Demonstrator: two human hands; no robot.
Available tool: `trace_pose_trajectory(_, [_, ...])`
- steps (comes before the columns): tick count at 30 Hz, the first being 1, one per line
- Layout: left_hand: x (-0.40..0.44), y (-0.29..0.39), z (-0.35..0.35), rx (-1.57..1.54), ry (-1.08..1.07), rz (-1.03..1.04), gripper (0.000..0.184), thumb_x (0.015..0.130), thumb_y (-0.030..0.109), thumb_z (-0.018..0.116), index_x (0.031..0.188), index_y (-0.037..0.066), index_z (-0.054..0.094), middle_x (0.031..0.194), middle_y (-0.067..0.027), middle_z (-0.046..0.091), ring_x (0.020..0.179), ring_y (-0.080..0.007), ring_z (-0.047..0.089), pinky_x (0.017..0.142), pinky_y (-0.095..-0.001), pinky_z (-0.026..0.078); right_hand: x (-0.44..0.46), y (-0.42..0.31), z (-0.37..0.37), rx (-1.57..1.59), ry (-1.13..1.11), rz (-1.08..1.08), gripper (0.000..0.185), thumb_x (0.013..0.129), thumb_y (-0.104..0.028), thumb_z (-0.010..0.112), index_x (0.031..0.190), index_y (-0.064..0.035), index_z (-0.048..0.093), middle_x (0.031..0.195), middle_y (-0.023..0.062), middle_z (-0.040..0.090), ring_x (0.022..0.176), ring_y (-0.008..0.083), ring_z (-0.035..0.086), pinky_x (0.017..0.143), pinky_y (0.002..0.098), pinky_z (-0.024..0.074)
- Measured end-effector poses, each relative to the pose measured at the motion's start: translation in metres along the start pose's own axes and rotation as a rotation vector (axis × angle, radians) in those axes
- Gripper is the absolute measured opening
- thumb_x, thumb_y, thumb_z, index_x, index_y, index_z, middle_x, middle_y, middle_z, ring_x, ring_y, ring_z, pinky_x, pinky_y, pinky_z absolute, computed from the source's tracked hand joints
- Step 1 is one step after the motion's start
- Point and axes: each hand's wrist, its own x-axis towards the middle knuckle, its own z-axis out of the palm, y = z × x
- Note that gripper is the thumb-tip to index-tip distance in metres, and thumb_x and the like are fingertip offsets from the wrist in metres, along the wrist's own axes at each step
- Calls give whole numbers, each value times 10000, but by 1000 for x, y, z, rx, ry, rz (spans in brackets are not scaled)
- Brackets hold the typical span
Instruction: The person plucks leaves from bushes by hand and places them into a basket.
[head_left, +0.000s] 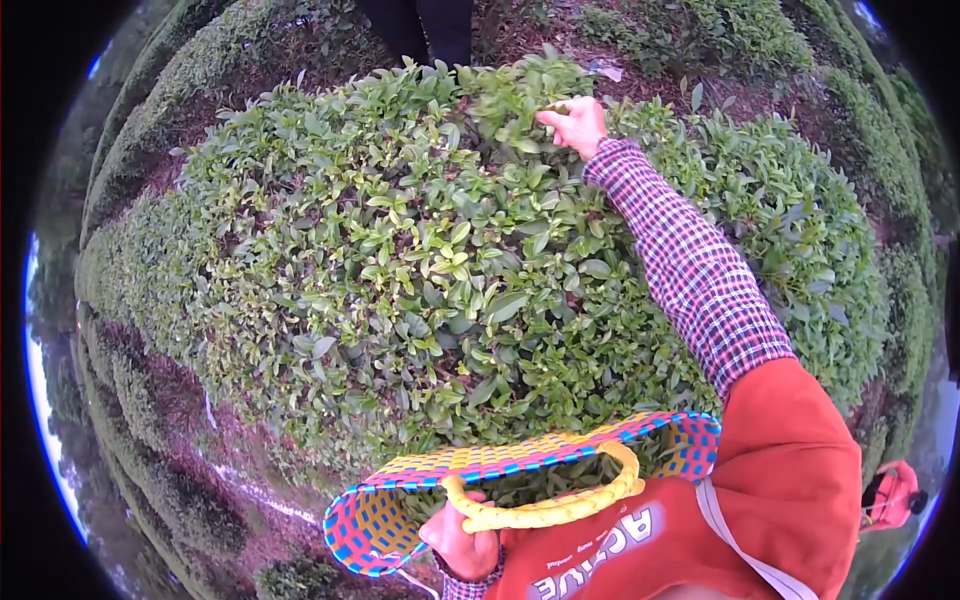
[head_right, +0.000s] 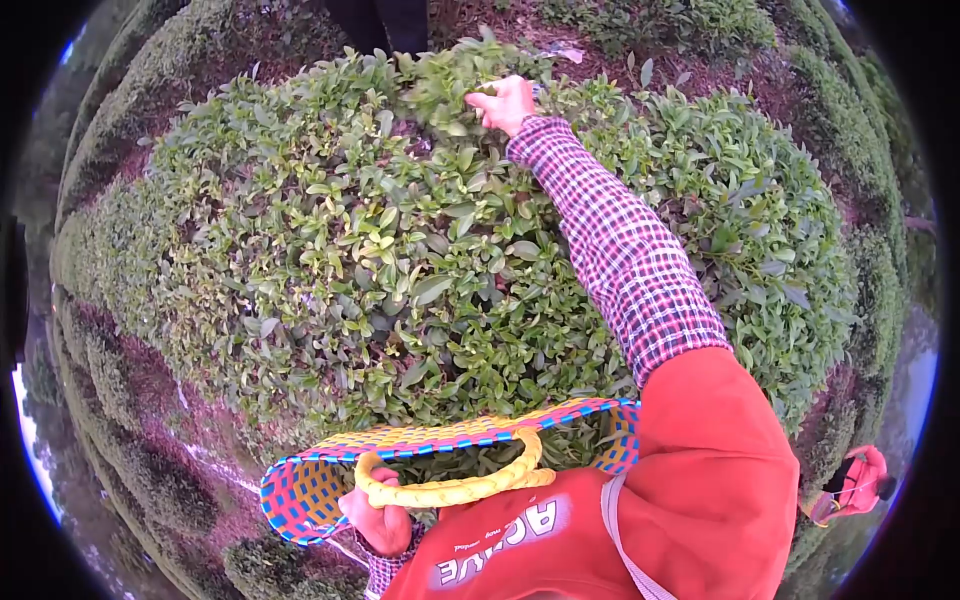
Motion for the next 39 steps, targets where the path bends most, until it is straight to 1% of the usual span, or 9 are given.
trace_pose_trajectory(5, [0, 4, 2, -42, -20, -34, 115, 701, 116, 556, 681, 8, 588, 609, -84, 594, 529, -183, 572, 527, -276, 434, -27, -37, -31, 448, 361, 243, 191, 751, -155, 661, 659, -4, 589, 526, 11, 509, 397, 67, 412, 352, 197, 348])
trace_pose_trajectory(7, [-2, 2, -2, -9, -47, 38, 154, 726, 133, 545, 782, 0, 597, 631, -87, 598, 551, -187, 577, 556, -281, 435, 1, -41, -72, 711, 237, -140, 175, 798, -133, 609, 704, 14, 591, 539, 4, 507, 414, 50, 417, 415, 192, 348])
trace_pose_trajectory(15, [-1, -4, -2, -99, 20, -25, 168, 844, 122, 475, 867, -21, 559, 532, -7, 492, 443, -64, 445, 420, -219, 346, -250, -141, -176, 264, -111, 42, 311, 841, -238, 538, 598, -46, 517, 444, 14, 483, 318, 54, 416, 340, 202, 350])
trace_pose_trajectory(16, [-1, 7, -4, -125, 55, -85, 54, 779, 31, 516, 779, -5, 557, 540, -129, 496, 425, -154, 479, 436, -292, 362, -289, -113, -176, 306, -187, -111, 269, 811, -217, 570, 616, -35, 544, 496, 42, 537, 374, 71, 487, 390, 239, 419])
trace_pose_trajectory(18, [-8, 1, -7, -63, 20, -5, 166, 855, 131, 467, 820, -5, 555, 523, -18, 487, 439, -82, 452, 419, -225, 344, -342, -88, -168, -135, -567, -463, 245, 736, -218, 635, 826, 10, 630, 562, 134, 574, 502, 180, 577, 462, 280, 458])
trace_pose_trajectory(20, [-14, 3, -7, -86, 12, 7, 157, 849, 125, 472, 788, 3, 549, 510, -23, 471, 437, -91, 456, 417, -232, 346, -359, -77, -167, -644, -1040, -360, 370, 702, -283, 674, 975, -39, 623, 644, 135, 601, 551, 246, 595, 537, 323, 479])
trace_pose_trajectory(27, [-20, -2, -8, -112, 21, 1, 40, 742, 48, 559, 728, 11, 557, 503, -110, 487, 406, -175, 484, 422, -298, 367, -189, -61, -129, -187, -357, -65, 229, 783, -202, 611, 885, 1, 639, 575, 65, 600, 346, 75, 473, 321, 203, 390])
trace_pose_trajectory(32, [-15, -5, -10, -53, -12, 80, 93, 755, 85, 525, 778, 5, 568, 562, -100, 521, 453, -161, 481, 455, -286, 365, -16, -40, -38, -784, -223, -120, 1028, 526, -614, 684, 1275, -10, 324, 1065, 200, 554, 979, 286, 548, 848, 409, 425])
trace_pose_trajectory(39, [5, -11, -16, -57, -93, 46, 158, 733, 123, 538, 786, -21, 577, 585, -86, 571, 469, -189, 561, 480, -288, 436, 48, -35, 26, -958, -525, -226, 955, 506, -650, 666, 1235, -81, 430, 1114, 172, 536, 1033, 317, 514, 888, 406, 406])
